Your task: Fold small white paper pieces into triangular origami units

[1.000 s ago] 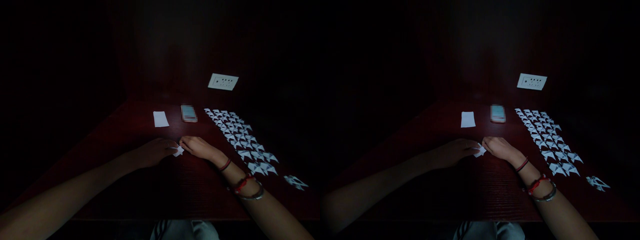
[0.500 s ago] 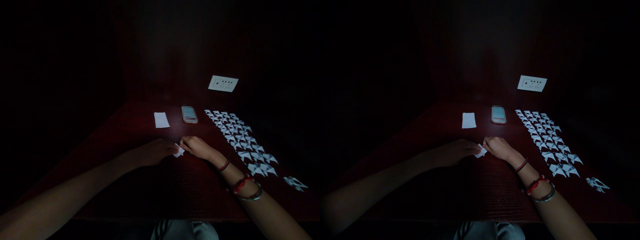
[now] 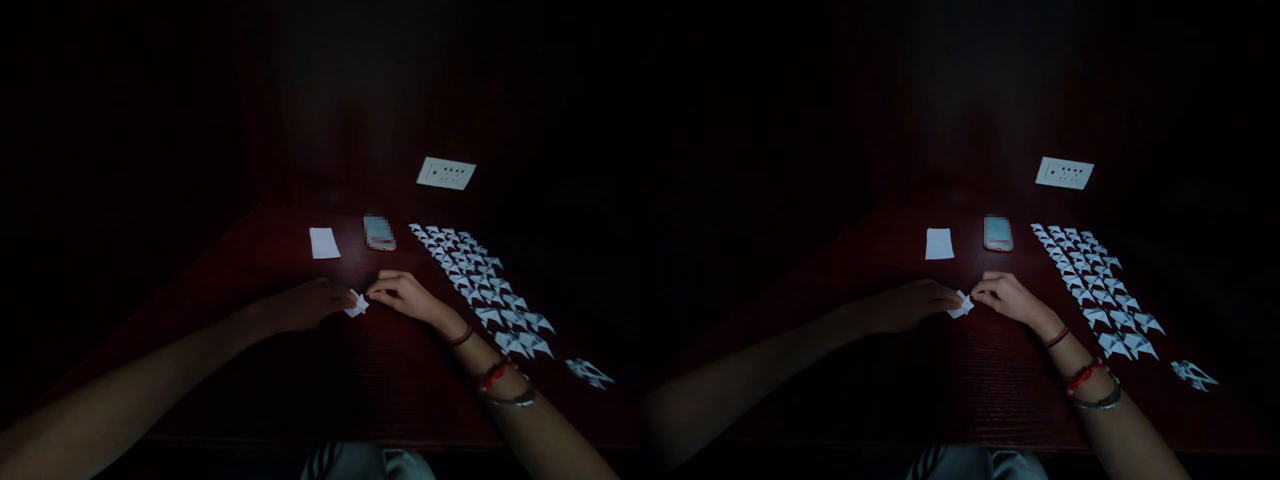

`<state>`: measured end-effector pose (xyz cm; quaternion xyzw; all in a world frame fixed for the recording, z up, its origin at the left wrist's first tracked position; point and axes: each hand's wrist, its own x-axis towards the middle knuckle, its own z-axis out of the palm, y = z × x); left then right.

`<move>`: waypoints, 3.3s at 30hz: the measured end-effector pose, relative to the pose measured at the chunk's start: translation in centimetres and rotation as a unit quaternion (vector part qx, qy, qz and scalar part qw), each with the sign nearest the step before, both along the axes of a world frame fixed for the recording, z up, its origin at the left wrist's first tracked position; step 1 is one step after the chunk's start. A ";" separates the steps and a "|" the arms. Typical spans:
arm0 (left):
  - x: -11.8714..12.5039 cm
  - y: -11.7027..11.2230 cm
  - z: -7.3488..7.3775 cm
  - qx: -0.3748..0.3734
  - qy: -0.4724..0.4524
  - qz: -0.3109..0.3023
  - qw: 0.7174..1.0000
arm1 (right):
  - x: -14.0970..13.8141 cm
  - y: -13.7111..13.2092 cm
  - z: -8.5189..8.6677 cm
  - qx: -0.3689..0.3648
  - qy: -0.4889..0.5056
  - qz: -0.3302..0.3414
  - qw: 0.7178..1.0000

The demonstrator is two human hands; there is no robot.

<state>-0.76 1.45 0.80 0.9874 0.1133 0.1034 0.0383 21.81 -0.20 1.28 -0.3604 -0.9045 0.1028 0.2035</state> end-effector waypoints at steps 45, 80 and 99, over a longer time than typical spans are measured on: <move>-0.8 0.8 -0.6 0.064 0.009 0.033 0.997 | -0.1 -0.8 0.1 0.010 -0.070 0.031 0.997; -1.2 0.1 0.4 -0.036 0.018 0.042 0.998 | -0.9 -0.2 -1.3 -0.027 0.029 -0.050 0.998; -0.8 0.8 -0.3 -0.001 -0.029 0.028 0.999 | -0.6 -0.9 -0.8 -0.006 0.029 0.000 1.000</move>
